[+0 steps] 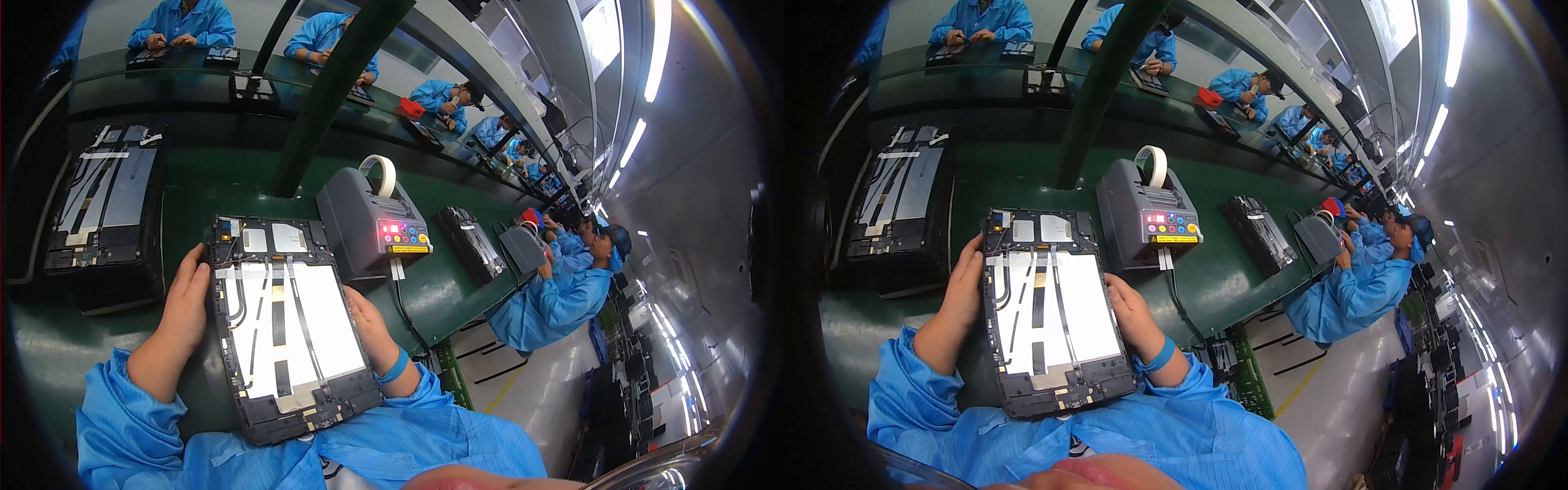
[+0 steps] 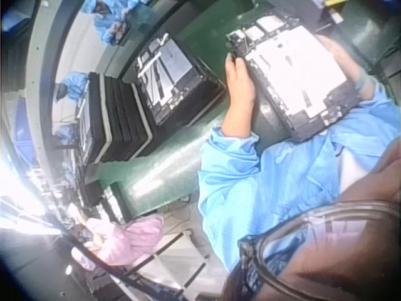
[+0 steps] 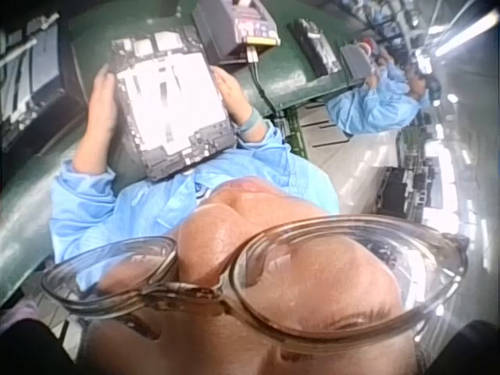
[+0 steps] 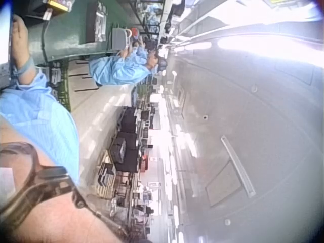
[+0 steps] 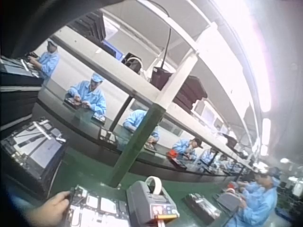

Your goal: Applying adhesive tape strips and managing ribbon cables during the assembly of tablet screens on a factory production line.

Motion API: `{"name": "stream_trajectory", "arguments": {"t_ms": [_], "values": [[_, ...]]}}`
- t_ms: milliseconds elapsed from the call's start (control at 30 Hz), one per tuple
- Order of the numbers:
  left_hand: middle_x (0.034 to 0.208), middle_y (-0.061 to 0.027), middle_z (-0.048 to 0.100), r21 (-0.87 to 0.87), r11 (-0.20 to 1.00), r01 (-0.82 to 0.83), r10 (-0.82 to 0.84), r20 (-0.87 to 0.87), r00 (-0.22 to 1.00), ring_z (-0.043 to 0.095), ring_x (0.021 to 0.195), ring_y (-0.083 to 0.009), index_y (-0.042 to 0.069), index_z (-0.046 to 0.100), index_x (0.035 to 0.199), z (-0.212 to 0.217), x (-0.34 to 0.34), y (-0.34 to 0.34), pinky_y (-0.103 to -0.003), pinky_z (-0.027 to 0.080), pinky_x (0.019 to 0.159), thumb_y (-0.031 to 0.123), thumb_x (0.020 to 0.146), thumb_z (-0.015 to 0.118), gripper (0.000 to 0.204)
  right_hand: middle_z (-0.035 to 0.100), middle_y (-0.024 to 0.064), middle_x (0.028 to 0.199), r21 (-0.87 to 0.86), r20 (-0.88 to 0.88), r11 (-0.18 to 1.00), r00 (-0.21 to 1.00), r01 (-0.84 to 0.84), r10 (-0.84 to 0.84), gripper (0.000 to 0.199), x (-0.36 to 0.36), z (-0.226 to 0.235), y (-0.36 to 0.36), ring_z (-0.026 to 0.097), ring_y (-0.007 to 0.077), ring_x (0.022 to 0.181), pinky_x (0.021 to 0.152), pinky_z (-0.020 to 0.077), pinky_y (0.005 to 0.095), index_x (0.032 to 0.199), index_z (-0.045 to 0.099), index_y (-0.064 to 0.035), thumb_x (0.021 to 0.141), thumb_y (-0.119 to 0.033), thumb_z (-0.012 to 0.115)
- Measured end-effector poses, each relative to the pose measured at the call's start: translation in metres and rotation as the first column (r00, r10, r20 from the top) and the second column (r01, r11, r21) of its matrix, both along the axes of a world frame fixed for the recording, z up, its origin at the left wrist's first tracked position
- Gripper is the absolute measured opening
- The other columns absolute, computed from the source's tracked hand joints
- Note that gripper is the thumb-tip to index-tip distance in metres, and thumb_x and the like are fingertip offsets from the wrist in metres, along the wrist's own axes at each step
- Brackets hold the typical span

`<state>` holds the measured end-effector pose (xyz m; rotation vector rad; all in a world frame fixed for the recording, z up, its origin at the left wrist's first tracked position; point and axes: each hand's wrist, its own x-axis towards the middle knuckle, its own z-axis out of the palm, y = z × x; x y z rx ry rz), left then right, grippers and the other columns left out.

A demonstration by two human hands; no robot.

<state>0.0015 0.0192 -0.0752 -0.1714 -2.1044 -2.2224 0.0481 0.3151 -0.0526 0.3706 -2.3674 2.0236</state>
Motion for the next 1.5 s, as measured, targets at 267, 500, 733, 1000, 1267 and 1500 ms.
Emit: {"name": "stream_trajectory", "arguments": {"t_ms": [267,500,733,1000,1267,1500], "values": [[0.135,-0.022,0.042,0.033,0.999,0.004,-0.005,0.024,1.0,0.04,0.127,-0.0272,-0.004,0.035,0.136,0.003,0.0,0.001,-0.032,0.027,0.106,0.029,0.096,0.038,0.052,0.06,0.0123,0.111,0.0,0.007,1.0,1.0,-0.005,0.005,0.052,0.0,0.002,0.0,0.055,0.0177,0.104,0.089,0.0424,0.0283,0.124,0.048,0.0049,0.098,-0.04,0.04],[0.135,-0.0224,0.042,0.042,0.999,0.013,-0.014,0.012,1.0,0.04,0.126,-0.0273,-0.004,0.035,0.136,0.002,0.0,0.001,-0.032,0.028,0.106,0.029,0.096,0.038,0.052,0.06,0.0117,0.109,-0.003,0.012,1.0,1.0,0.003,-0.003,0.052,0.0,0.001,-0.001,0.056,0.0169,0.101,0.087,0.0433,0.0279,0.123,0.049,0.0042,0.098,-0.04,0.04],[0.135,-0.0221,0.043,0.016,1.0,0.001,-0.002,0.024,1.0,0.041,0.126,-0.0268,-0.004,0.035,0.136,0.001,0.001,0.0,-0.032,0.028,0.106,0.029,0.096,0.038,0.052,0.06,0.0118,0.109,-0.002,0.009,1.0,1.0,0.006,-0.006,0.051,0.0,0.001,0.0,0.056,0.0168,0.101,0.087,0.0434,0.0276,0.123,0.049,0.0041,0.098,-0.039,0.04],[0.135,-0.0218,0.043,0.005,1.0,0.007,-0.007,0.009,1.0,0.041,0.126,-0.0266,-0.004,0.035,0.136,0.004,0.001,0.002,-0.031,0.028,0.105,0.028,0.096,0.038,0.051,0.06,0.0119,0.111,-0.005,0.016,1.0,1.0,0.002,-0.002,0.051,0.0,0.003,0.0,0.055,0.0173,0.103,0.088,0.0433,0.0282,0.124,0.049,0.0043,0.098,-0.039,0.04],[0.135,-0.0223,0.042,0.05,0.999,-0.019,0.019,0.015,1.0,0.04,0.127,-0.0273,-0.003,0.034,0.137,0.001,0.001,0.004,-0.031,0.028,0.106,0.027,0.096,0.038,0.051,0.06,0.0118,0.111,-0.006,0.024,1.0,1.0,-0.007,0.007,0.05,0.002,0.003,0.001,0.056,0.0171,0.102,0.088,0.0433,0.0283,0.124,0.049,0.0044,0.098,-0.038,0.04],[0.136,-0.0181,0.041,0.263,0.964,-0.026,0.025,0.005,1.0,0.044,0.122,-0.0245,-0.001,0.027,0.14,-0.005,0.011,0.004,-0.034,0.033,0.105,0.035,0.099,0.034,0.055,0.047,0.0139,0.13,-0.29,0.161,0.956,0.987,0.045,0.003,0.058,0.021,0.024,-0.021,0.047,0.02,0.118,0.1,0.0378,0.0319,0.135,0.036,0.0019,0.098,-0.043,0.036]]}}
